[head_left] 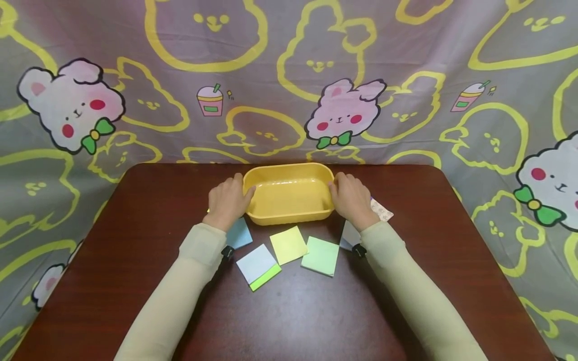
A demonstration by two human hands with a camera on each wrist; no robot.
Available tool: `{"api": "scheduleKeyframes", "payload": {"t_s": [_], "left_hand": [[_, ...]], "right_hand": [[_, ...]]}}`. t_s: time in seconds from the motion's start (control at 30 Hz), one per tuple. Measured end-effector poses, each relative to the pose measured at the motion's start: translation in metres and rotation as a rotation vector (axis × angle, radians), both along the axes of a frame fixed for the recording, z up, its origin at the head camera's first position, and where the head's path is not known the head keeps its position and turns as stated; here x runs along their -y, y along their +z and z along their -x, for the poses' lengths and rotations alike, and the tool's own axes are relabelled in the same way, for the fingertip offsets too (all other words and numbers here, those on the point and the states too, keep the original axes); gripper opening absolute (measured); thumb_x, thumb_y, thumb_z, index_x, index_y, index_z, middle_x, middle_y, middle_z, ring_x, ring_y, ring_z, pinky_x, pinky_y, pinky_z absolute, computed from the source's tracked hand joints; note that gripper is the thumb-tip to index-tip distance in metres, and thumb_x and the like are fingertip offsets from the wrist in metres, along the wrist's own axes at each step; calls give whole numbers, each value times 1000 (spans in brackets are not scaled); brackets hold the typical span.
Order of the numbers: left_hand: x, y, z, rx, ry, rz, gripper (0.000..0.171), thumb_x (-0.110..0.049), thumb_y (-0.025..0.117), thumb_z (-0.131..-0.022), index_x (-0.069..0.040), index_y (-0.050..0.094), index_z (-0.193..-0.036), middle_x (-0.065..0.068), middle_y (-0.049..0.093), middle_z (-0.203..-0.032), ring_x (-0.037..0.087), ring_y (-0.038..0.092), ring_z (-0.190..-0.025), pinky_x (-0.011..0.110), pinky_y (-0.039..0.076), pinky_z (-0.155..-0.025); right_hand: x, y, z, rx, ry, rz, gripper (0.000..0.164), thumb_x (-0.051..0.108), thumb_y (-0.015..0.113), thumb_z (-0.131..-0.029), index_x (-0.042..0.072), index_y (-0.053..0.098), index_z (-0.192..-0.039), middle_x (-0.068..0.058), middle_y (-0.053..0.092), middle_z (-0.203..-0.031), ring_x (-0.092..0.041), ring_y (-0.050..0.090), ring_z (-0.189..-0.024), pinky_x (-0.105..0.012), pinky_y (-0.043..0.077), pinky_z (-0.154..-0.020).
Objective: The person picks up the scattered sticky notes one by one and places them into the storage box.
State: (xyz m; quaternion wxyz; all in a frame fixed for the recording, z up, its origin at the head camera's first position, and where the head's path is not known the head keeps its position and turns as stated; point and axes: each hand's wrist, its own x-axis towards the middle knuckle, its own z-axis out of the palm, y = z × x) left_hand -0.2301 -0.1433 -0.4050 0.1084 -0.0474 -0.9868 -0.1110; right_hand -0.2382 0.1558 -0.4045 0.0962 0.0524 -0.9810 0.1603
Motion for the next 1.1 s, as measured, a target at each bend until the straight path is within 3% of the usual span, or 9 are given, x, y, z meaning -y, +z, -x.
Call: {"api": "scheduleKeyframes", "payload": {"t_s": [0.17,0.4,0.77,0.93,1.1], "left_hand": [[5,-2,2,43,3,0,38,-41,49,-93,-3,55,-95,12,55,-72,31,57,-63,46,43,-52],[6,-5,4,2,0,-29,26,-27,49,-92,-2,57,-92,19,63,-78,40,61,-70,53,45,-58],[6,-10,6,-22,10,7,24,-23,46,-93,-1,55,-90,19,61,-72,39,60,-64,52,46,-55],[5,-13,7,24,23,19,28,-23,41,-95,-3,57,-84,19,62,-71,38,60,-62,51,46,-53],[2,-13,8,44,-9,76,26,-15,42,-93,-5,58,-74,16,63,-70,35,60,-60,50,47,-49]], "right_hand": [[1,0,5,20,-23,-24,28,35,44,-96,8,52,-91,-10,53,-79,-29,52,-69,-45,42,-58],[0,-4,13,48,-28,-61,27,32,45,-96,8,55,-87,-11,55,-78,-32,54,-72,-47,43,-60],[-1,-7,19,54,-28,-49,33,29,48,-94,9,60,-72,-12,61,-73,-32,58,-67,-47,45,-59],[-1,-8,18,55,-28,-32,34,28,46,-95,8,59,-70,-12,59,-70,-31,56,-64,-46,45,-57],[-2,-12,16,47,-35,-32,36,25,44,-95,8,57,-67,-11,56,-66,-29,53,-60,-45,44,-55]]}}
